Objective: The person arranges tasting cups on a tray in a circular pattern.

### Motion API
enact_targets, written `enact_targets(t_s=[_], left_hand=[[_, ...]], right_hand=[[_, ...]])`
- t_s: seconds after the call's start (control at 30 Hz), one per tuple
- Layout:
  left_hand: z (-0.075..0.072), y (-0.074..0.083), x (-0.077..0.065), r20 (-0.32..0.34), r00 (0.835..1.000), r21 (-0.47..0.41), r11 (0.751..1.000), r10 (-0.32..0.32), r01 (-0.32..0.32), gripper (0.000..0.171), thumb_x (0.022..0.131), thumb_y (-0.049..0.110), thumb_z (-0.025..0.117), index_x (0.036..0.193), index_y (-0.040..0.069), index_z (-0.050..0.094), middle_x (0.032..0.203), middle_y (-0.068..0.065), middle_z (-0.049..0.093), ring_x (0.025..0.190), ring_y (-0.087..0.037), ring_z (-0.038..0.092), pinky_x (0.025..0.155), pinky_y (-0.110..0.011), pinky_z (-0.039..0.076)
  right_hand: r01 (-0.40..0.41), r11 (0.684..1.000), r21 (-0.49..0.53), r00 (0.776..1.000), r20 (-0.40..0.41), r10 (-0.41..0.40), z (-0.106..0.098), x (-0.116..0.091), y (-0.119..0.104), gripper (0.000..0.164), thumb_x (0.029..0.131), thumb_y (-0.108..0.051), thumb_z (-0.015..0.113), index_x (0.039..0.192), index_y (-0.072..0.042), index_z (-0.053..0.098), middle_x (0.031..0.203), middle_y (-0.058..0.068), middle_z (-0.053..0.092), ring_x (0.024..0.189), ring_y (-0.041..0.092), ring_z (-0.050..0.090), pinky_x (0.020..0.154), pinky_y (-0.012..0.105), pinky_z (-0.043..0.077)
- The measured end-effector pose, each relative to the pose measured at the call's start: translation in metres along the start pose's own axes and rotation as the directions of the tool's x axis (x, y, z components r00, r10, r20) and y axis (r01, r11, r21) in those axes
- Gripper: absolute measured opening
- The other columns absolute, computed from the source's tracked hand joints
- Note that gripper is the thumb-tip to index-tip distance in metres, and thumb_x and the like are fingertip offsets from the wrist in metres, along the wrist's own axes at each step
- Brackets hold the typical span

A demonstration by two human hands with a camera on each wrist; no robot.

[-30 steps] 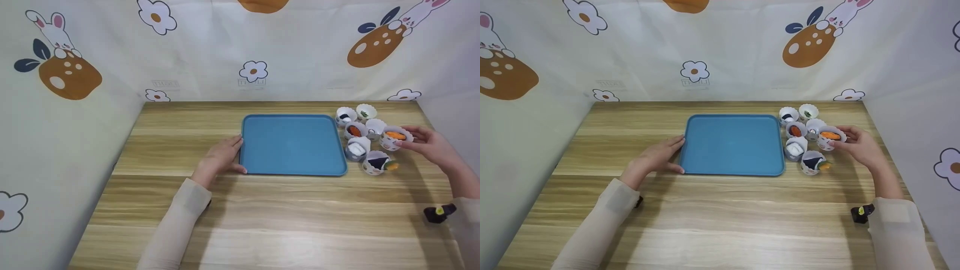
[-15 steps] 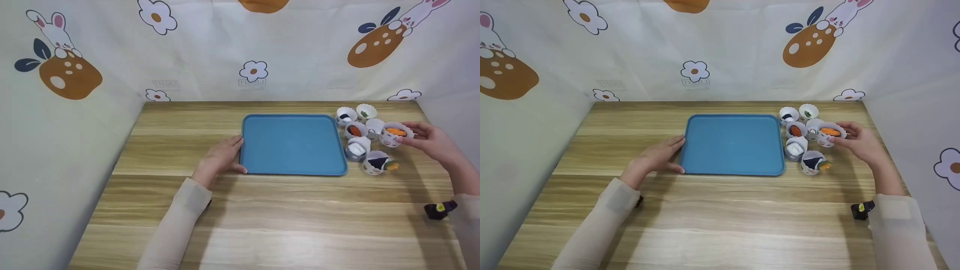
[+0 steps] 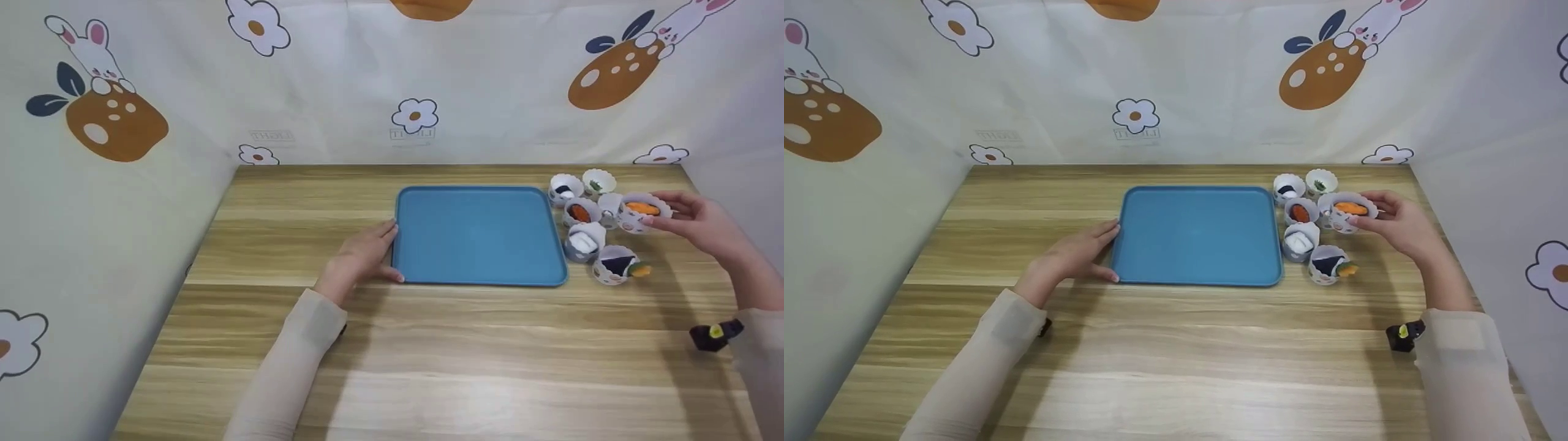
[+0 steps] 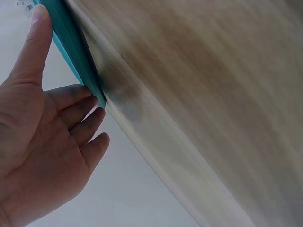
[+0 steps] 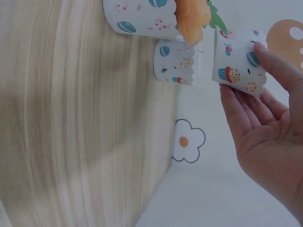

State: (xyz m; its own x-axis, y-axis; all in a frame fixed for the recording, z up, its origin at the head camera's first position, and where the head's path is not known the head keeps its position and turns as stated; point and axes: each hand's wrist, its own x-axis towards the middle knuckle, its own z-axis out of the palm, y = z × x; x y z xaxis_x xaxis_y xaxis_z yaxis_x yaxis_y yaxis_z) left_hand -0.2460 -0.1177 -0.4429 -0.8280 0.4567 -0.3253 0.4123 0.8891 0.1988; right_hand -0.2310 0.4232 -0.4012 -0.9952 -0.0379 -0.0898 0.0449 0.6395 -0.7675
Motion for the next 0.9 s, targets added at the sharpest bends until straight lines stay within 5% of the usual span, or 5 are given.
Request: enact_targets(t_s=[0.5,0.77,0.9], left_hand=[[0.001,-0.001,0.000,-0.009,1.000,-0.001,1.000,0.004,-0.004,0.108,0.081,0.056,0.075,0.159,0.006,0.020,0.169,-0.008,0.013,0.156,-0.026,0.016,0.126,-0.041,0.021],[0.002,-0.001,0.000,-0.017,1.000,-0.007,1.000,0.003,-0.004,0.108,0.080,0.056,0.076,0.159,0.006,0.021,0.169,-0.009,0.013,0.156,-0.026,0.017,0.127,-0.041,0.020],[0.001,-0.001,0.001,-0.005,1.000,0.001,1.000,0.002,-0.002,0.108,0.081,0.056,0.075,0.159,0.006,0.020,0.169,-0.007,0.013,0.156,-0.025,0.016,0.126,-0.040,0.021]], right_hand=[[0.046,0.999,0.005,0.999,0.022,-0.046,0.007,0.008,-0.015,0.062,0.094,-0.024,0.070,0.140,0.009,0.043,0.098,-0.038,0.052,0.088,-0.023,0.054,0.074,0.003,0.049],[-0.016,0.998,-0.062,0.999,0.042,0.019,0.014,0.011,-0.024,0.073,0.094,-0.041,0.068,0.147,0.001,0.041,0.103,-0.038,0.047,0.092,-0.026,0.046,0.077,-0.002,0.041],[0.009,0.999,-0.034,0.999,0.044,-0.007,0.017,0.012,-0.028,0.070,0.094,-0.035,0.069,0.147,0.003,0.041,0.101,-0.038,0.050,0.091,-0.025,0.051,0.077,0.000,0.045]])
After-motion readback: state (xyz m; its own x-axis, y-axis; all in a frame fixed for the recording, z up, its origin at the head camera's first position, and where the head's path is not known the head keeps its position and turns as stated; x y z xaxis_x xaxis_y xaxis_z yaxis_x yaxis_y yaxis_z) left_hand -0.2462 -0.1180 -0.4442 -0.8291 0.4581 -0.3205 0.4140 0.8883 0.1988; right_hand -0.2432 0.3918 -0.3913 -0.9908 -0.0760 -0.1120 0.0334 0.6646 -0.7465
